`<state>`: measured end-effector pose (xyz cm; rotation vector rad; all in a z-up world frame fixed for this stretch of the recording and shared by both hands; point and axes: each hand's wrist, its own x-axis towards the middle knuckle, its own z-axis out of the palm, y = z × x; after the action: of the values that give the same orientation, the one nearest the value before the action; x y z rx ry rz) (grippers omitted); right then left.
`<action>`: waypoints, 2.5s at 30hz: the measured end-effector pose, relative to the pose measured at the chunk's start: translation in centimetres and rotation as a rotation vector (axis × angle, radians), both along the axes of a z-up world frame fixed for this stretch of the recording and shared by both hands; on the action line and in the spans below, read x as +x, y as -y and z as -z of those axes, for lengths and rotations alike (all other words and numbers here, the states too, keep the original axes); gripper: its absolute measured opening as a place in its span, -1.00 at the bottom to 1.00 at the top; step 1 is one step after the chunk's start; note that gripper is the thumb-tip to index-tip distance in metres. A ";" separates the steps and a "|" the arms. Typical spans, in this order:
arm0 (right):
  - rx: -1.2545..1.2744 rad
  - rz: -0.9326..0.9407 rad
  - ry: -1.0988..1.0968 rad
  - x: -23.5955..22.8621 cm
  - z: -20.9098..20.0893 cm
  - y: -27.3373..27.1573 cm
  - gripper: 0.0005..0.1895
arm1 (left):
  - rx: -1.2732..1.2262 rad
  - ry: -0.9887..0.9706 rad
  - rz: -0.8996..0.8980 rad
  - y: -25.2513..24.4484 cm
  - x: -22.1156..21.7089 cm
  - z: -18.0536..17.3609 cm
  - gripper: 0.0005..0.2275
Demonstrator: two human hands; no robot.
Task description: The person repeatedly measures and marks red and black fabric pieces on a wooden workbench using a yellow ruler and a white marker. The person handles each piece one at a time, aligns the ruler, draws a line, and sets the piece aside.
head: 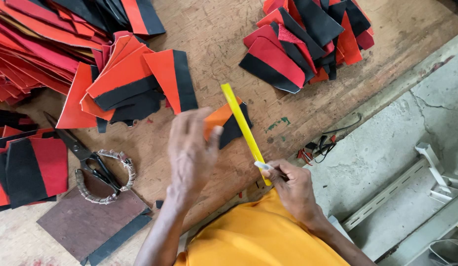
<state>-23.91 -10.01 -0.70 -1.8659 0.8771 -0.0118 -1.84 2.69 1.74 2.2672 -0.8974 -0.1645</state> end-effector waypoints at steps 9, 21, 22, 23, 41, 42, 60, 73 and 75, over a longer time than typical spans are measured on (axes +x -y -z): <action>-0.066 -0.056 0.056 1.0 -0.7 0.3 -0.73 | 0.036 0.103 0.229 1.7 -1.5 2.1 -0.45; -0.210 -0.353 0.171 0.0 -1.6 1.5 -0.18 | 0.014 0.053 0.322 1.4 -0.7 2.2 -0.47; -0.204 -0.354 0.164 0.0 -1.6 1.6 -0.17 | 0.013 0.055 0.321 1.4 -0.7 2.2 -0.47; -0.199 -0.354 0.157 -0.1 -1.5 1.6 -0.16 | 0.011 0.057 0.321 1.5 -0.7 2.2 -0.46; -0.142 -0.367 0.221 0.2 -1.5 1.7 -0.14 | 0.064 0.051 0.328 1.7 -0.7 2.2 -0.46; -0.135 -0.366 0.227 0.3 -1.5 1.6 -0.14 | 0.068 0.056 0.329 1.7 -0.7 2.2 -0.46; -0.126 -0.353 0.205 0.2 -1.5 1.5 -0.14 | 0.085 0.056 0.339 1.7 -0.8 2.1 -0.46; -0.058 -0.319 0.253 0.0 -0.9 0.6 -0.22 | 0.096 0.052 0.346 1.7 -0.5 1.7 -0.47; -0.052 -0.315 0.260 0.1 -1.0 0.6 -0.23 | 0.095 0.054 0.346 1.7 -0.5 1.7 -0.48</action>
<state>-23.85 -10.66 0.29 -1.9799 0.4036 -0.0818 -2.32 0.95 0.02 2.1933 -1.3329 -0.3063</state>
